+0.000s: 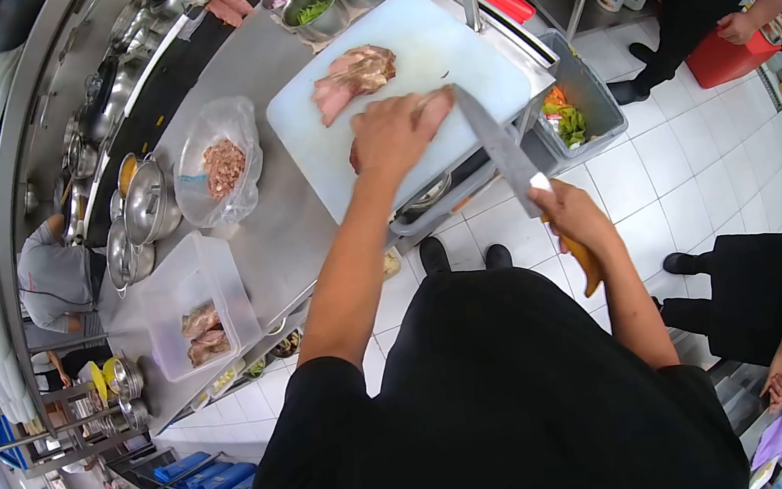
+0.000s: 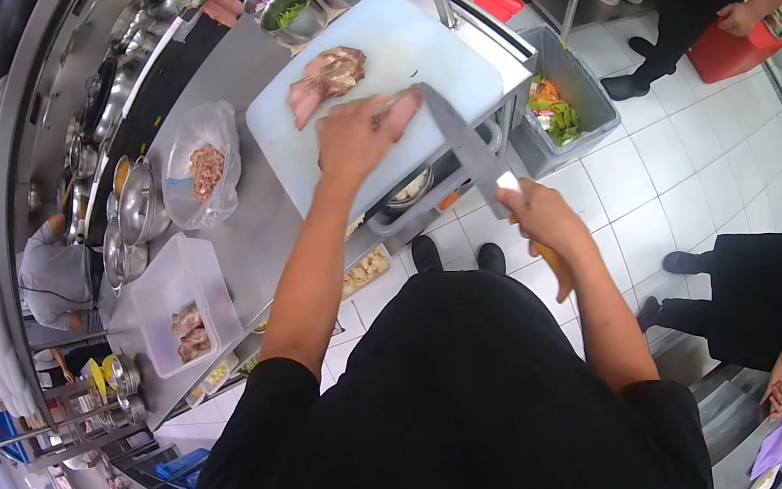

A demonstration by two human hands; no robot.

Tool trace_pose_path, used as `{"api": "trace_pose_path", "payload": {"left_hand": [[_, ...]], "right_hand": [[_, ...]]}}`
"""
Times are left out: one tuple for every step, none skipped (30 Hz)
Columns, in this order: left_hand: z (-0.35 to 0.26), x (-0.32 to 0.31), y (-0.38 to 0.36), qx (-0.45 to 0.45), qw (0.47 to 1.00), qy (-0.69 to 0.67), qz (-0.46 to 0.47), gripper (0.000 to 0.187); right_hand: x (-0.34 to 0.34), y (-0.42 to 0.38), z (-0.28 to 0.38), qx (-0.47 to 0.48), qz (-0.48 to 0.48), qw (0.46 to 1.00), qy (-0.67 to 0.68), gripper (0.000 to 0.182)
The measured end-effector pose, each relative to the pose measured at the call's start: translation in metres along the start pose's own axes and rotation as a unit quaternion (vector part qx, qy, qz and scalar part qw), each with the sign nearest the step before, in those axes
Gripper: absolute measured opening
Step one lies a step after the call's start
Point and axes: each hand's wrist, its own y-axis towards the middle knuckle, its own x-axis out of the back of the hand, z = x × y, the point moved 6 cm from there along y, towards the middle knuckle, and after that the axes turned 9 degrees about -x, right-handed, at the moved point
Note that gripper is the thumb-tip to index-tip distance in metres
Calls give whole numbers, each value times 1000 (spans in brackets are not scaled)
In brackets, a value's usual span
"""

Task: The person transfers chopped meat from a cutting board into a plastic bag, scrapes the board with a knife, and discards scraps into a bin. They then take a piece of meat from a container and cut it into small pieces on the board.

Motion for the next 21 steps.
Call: {"api": "trace_pose_path", "payload": {"left_hand": [[-7,-8,2,4,1000,1,20,38],[-12,-16,6,8,999,3,39,39],[-12,-21,8,14,998,6,57,41],[-9,-17,10,0,1000,4,9,40],[-4,-11,10,-15,999,4,-38,40],[1,-5,7,-29,996,3,-82,40],[5,8,6,-27,996,16,-85,39],[14,25,6,-26,995,28,-87,38],[23,42,4,-26,995,39,-89,37],[39,52,3,-9,997,31,-67,38],[56,56,3,-1,997,43,-65,39],[77,54,3,8,997,54,-62,41],[96,50,-3,18,996,65,-57,42],[115,43,-10,17,997,51,-56,43],[133,33,-16,15,998,36,-56,43],[135,33,-14,12,998,19,-57,44],[140,28,-13,44,998,-24,-38,47],[132,35,-20,78,995,-66,-14,50],[123,36,-32,112,988,-108,13,53],[113,32,-46,126,980,-146,38,53],[101,29,-57,137,972,-183,61,53]], "right_hand": [[-9,3,9,22,11,1000,8,46],[-15,3,16,16,22,1000,2,46],[-19,1,27,13,35,999,-5,47],[-20,2,35,29,31,999,-15,48],[-22,2,43,45,28,998,-24,48],[-25,1,48,57,27,997,-33,48],[-28,-2,60,75,36,996,-42,49],[-31,-5,76,91,43,994,-51,50],[-35,-6,90,106,50,991,-59,51],[-44,1,101,117,64,989,-65,51],[-51,4,112,114,74,988,-75,51],[-58,7,124,112,85,986,-85,51],[-64,7,128,107,97,985,-97,51],[-64,8,127,100,95,985,-102,50],[-60,8,120,92,83,988,-89,50],[-51,9,106,83,68,991,-77,49],[-42,12,92,76,54,993,-66,49],[-32,17,74,71,27,996,-55,48],[-25,14,64,60,15,997,-52,48],[-16,8,56,50,1,998,-48,48],[-8,3,53,42,-16,998,-43,48]]}}
